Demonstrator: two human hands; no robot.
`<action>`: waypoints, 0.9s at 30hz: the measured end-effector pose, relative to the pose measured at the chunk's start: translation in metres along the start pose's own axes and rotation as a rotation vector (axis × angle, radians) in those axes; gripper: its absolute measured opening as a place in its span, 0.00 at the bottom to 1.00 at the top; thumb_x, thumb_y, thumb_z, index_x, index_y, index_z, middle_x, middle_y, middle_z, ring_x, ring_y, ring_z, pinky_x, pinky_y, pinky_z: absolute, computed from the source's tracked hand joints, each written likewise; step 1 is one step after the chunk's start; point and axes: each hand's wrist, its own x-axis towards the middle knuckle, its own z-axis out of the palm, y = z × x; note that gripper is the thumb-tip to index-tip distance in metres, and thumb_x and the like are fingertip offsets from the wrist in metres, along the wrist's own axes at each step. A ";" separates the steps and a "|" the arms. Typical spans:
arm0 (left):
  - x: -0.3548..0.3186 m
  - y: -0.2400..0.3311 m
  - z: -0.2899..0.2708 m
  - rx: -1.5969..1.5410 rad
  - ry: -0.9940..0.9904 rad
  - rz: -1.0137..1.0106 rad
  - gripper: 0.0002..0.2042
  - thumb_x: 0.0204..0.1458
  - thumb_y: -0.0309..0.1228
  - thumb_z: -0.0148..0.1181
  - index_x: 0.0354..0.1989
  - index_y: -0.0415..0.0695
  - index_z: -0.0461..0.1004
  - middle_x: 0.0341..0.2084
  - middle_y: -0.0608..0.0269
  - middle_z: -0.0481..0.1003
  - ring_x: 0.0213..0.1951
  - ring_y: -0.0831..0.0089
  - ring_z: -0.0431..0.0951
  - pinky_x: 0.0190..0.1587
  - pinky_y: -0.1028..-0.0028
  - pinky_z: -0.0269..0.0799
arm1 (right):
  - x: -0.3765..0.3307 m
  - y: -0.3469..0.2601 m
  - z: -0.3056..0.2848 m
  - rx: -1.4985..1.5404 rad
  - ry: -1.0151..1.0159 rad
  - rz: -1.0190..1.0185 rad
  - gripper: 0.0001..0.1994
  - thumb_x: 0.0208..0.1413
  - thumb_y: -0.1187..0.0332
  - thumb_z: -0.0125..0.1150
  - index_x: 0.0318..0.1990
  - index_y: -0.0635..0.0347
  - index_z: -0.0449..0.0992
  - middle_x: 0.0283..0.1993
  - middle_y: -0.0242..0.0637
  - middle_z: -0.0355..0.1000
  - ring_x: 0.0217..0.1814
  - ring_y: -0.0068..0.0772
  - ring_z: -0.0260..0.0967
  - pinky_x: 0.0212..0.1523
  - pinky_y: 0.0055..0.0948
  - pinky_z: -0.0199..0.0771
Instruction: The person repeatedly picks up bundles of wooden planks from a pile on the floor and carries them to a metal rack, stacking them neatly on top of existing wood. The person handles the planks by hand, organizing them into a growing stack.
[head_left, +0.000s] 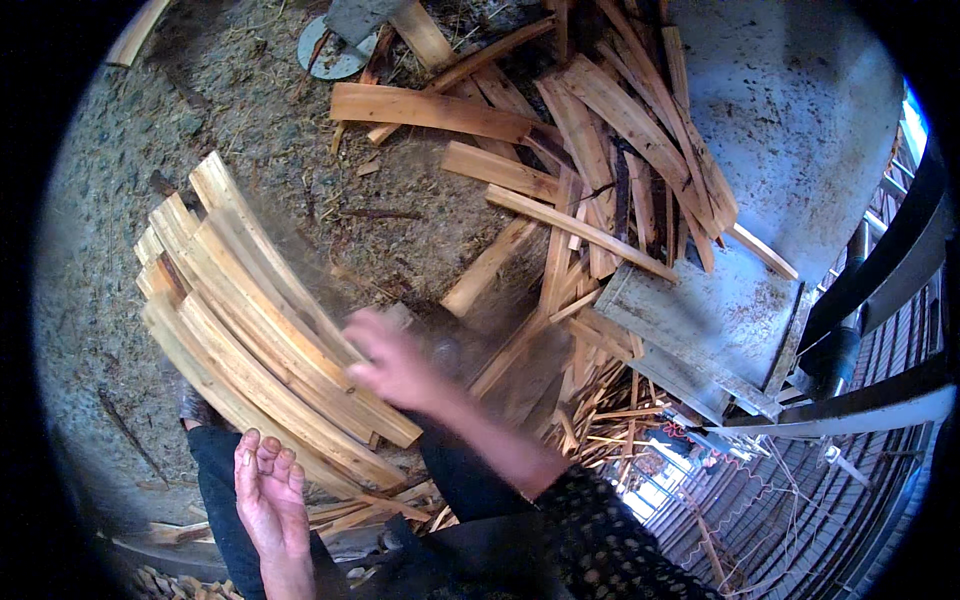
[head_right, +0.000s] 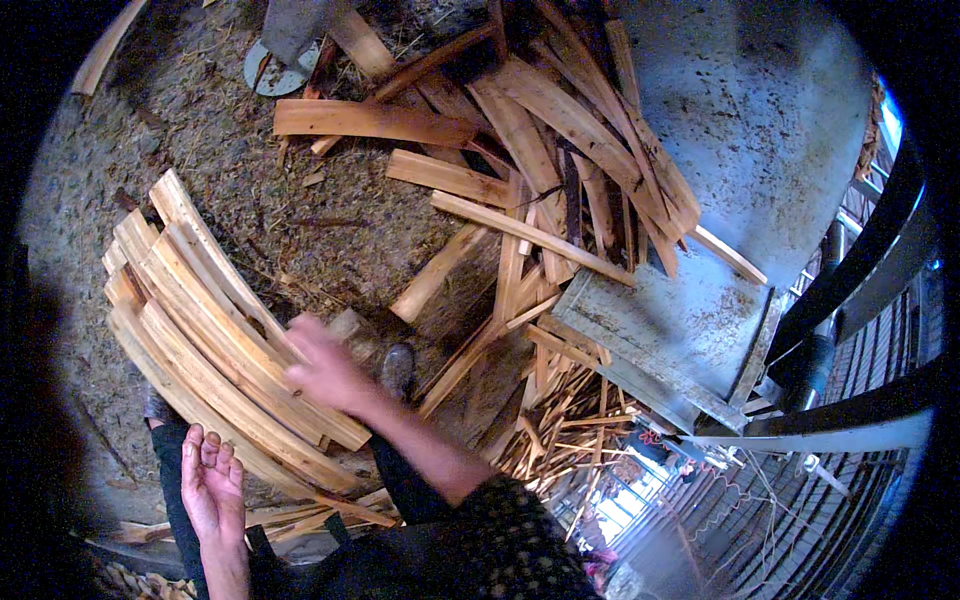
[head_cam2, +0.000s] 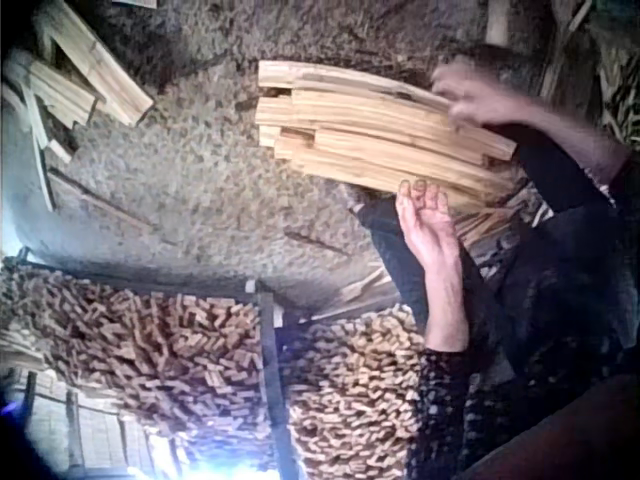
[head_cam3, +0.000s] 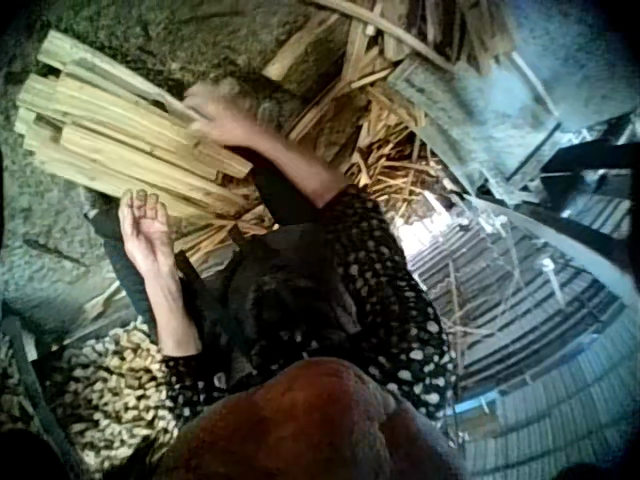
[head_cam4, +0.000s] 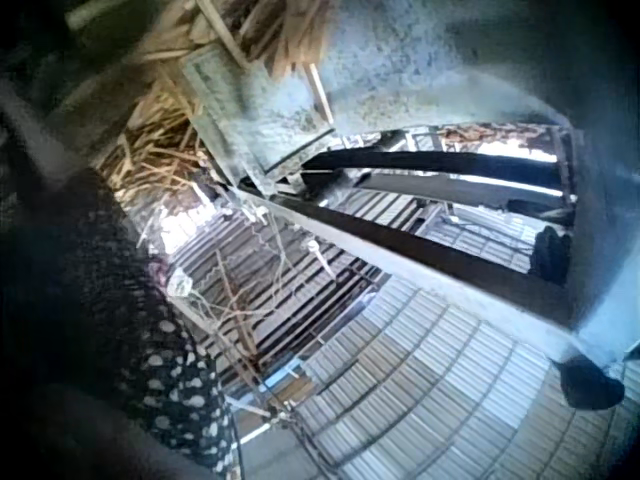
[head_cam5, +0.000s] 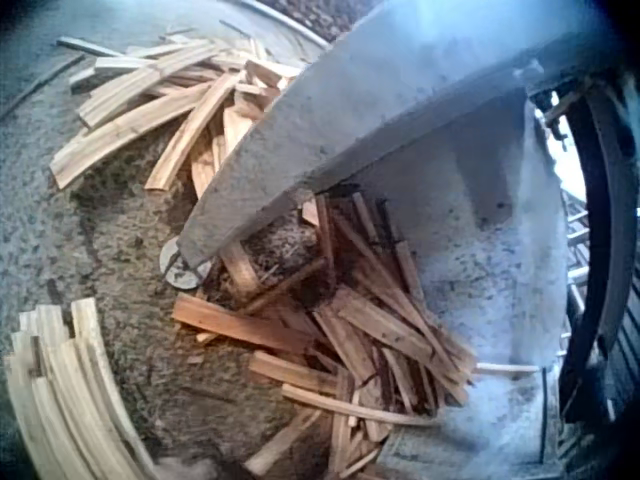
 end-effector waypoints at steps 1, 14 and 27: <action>-0.001 -0.005 0.000 -0.004 0.001 -0.011 0.14 0.53 0.35 0.50 0.47 0.45 0.64 0.33 0.66 0.70 0.33 0.78 0.74 0.33 0.80 0.73 | 0.000 0.017 -0.037 -0.081 0.004 0.045 0.18 0.40 0.72 0.56 0.43 0.65 0.66 0.45 0.46 0.62 0.50 0.44 0.60 0.52 0.36 0.59; 0.008 -0.065 0.018 0.044 -0.036 -0.114 0.12 0.54 0.35 0.48 0.45 0.45 0.66 0.32 0.64 0.72 0.32 0.72 0.75 0.32 0.75 0.75 | -0.053 0.221 -0.340 -1.071 0.333 0.521 0.48 0.34 0.64 0.67 0.61 0.62 0.41 0.50 0.55 0.61 0.47 0.52 0.64 0.48 0.37 0.64; 0.023 -0.089 0.032 0.124 0.026 -0.135 0.12 0.53 0.37 0.50 0.43 0.46 0.67 0.28 0.66 0.72 0.27 0.74 0.74 0.27 0.78 0.72 | -0.045 0.182 -0.219 -0.740 0.462 0.363 0.39 0.36 0.66 0.64 0.56 0.64 0.50 0.45 0.54 0.65 0.46 0.55 0.65 0.47 0.41 0.65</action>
